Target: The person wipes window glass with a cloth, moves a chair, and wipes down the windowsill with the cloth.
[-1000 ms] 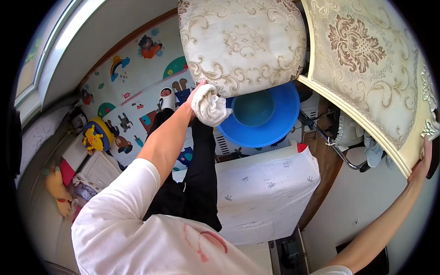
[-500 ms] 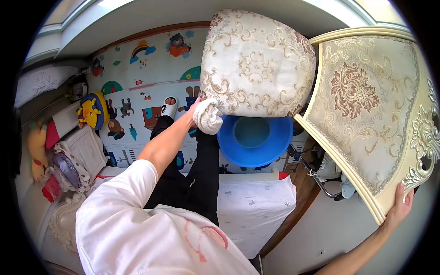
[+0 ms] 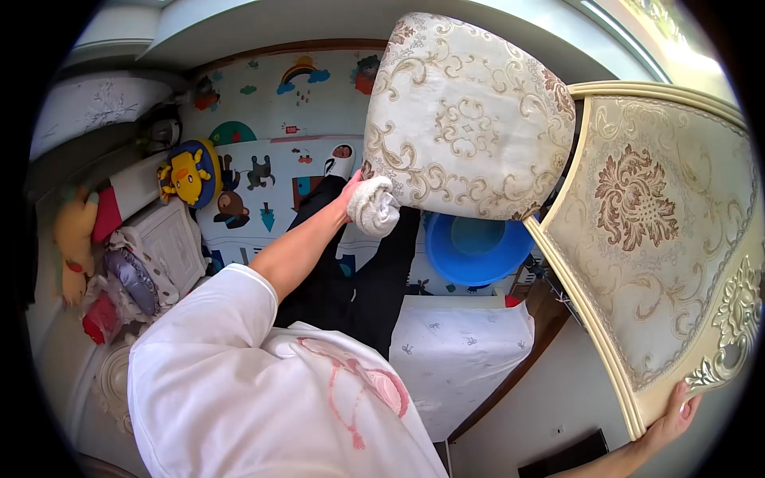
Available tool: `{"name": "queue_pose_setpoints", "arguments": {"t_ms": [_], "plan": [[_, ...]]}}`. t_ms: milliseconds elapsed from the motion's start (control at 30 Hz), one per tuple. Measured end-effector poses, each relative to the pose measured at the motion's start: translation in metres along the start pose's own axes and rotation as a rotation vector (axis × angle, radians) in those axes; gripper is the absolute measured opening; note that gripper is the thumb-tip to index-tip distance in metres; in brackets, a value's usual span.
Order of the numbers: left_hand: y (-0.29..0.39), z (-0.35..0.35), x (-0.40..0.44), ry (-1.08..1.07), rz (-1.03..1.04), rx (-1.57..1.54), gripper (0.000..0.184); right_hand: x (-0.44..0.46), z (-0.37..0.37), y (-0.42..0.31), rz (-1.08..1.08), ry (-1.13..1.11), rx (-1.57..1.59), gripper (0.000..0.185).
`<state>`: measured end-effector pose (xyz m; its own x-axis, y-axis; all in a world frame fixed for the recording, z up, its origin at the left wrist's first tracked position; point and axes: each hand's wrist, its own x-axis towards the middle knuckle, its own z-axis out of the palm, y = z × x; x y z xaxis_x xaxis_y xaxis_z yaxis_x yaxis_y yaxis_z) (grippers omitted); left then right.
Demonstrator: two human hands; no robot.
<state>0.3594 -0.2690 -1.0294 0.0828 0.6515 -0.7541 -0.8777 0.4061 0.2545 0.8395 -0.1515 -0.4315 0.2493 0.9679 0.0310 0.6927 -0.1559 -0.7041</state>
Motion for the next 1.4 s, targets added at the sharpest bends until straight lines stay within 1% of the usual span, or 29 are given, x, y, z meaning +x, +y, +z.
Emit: {"name": "queue_pose_setpoints", "arguments": {"t_ms": [100,167,200,233,333,367,433,467,500,533,567,600,667,700,733,800,867,900,933,1033,1100,1133,1167,1233,1333,1367,1400], "plan": [[0.017,0.007,-0.01,0.029,-0.004,0.079,0.04,0.015,-0.004,0.016,0.02,-0.014,0.019,0.05],[0.034,-0.009,-0.007,-0.01,-0.138,-0.045,0.038,0.01,0.003,0.008,0.046,-0.014,0.067,0.049],[0.027,-0.012,-0.006,0.025,-0.074,0.017,0.036,0.014,0.002,0.01,0.04,-0.029,0.058,0.049],[0.028,0.002,-0.015,0.063,-0.011,0.081,0.034,0.014,0.0,0.016,0.03,-0.032,0.056,0.048],[0.036,0.016,-0.031,0.068,-0.033,0.055,0.033,0.026,-0.01,0.035,0.036,-0.084,0.09,0.047],[0.034,0.02,-0.035,0.094,0.028,0.099,0.036,0.033,-0.021,0.047,0.036,-0.098,0.106,0.047],[0.042,0.012,-0.036,-0.05,-0.098,-0.158,0.035,0.04,-0.028,0.063,0.02,-0.103,0.134,0.046],[0.047,0.017,-0.041,-0.121,-0.162,-0.29,0.035,0.042,-0.026,0.059,0.014,-0.108,0.146,0.046],[0.041,0.029,-0.041,0.115,0.164,0.076,0.041,0.043,-0.019,0.059,0.007,-0.103,0.172,0.047],[0.06,0.035,-0.043,0.113,0.174,0.148,0.043,0.038,-0.016,0.06,0.021,-0.097,0.187,0.047],[0.067,0.033,-0.051,0.126,0.14,0.212,0.045,0.045,-0.036,0.077,0.092,-0.118,0.171,0.049],[0.062,0.032,-0.056,0.129,0.103,0.261,0.047,0.041,-0.045,0.079,0.109,-0.108,0.159,0.049],[0.072,0.036,-0.049,0.171,0.162,0.258,0.044,0.042,-0.035,0.086,0.089,-0.054,0.173,0.05],[0.081,0.041,-0.048,0.18,0.168,0.269,0.042,0.039,-0.034,0.082,0.111,-0.032,0.151,0.051],[0.09,0.046,-0.053,0.197,0.167,0.281,0.04,0.03,-0.022,0.057,0.141,-0.071,0.176,0.049],[0.114,0.047,-0.054,0.212,0.178,0.346,0.041,0.026,-0.006,0.04,0.184,-0.038,0.215,0.043],[0.144,0.06,-0.056,0.107,0.107,0.402,0.041,0.027,-0.009,0.034,0.218,-0.039,0.228,0.043],[0.143,0.07,-0.046,0.127,0.092,0.429,0.042,0.034,-0.015,0.044,0.245,-0.046,0.229,0.043],[0.156,0.072,-0.044,0.154,0.098,0.463,0.043,0.034,-0.015,0.043,0.265,-0.058,0.249,0.044],[0.191,0.077,-0.028,0.2,0.087,0.627,0.046,0.028,0.0,0.021,0.304,-0.043,0.286,0.044],[0.207,0.079,-0.016,0.177,0.08,0.662,0.05,0.024,0.008,0.006,0.32,-0.019,0.315,0.044],[0.198,0.087,-0.01,0.197,0.043,0.656,0.051,0.03,0.008,0.007,0.343,-0.021,0.309,0.044],[0.205,0.083,0.002,0.21,0.076,0.668,0.052,0.026,0.015,0.006,0.306,-0.008,0.312,0.044],[0.197,0.067,0.006,0.249,0.118,0.687,0.054,0.019,0.025,-0.001,0.339,0.014,0.347,0.044],[0.183,0.08,0.004,0.335,0.117,0.584,0.059,0.011,0.029,-0.019,0.409,0.077,0.384,0.044],[0.163,0.078,0.012,0.393,0.18,0.576,0.064,0.014,0.03,-0.025,0.428,0.088,0.394,0.044],[0.157,0.041,0.047,0.382,0.261,0.552,0.069,0.013,0.037,-0.028,0.431,0.113,0.432,0.044]]}}
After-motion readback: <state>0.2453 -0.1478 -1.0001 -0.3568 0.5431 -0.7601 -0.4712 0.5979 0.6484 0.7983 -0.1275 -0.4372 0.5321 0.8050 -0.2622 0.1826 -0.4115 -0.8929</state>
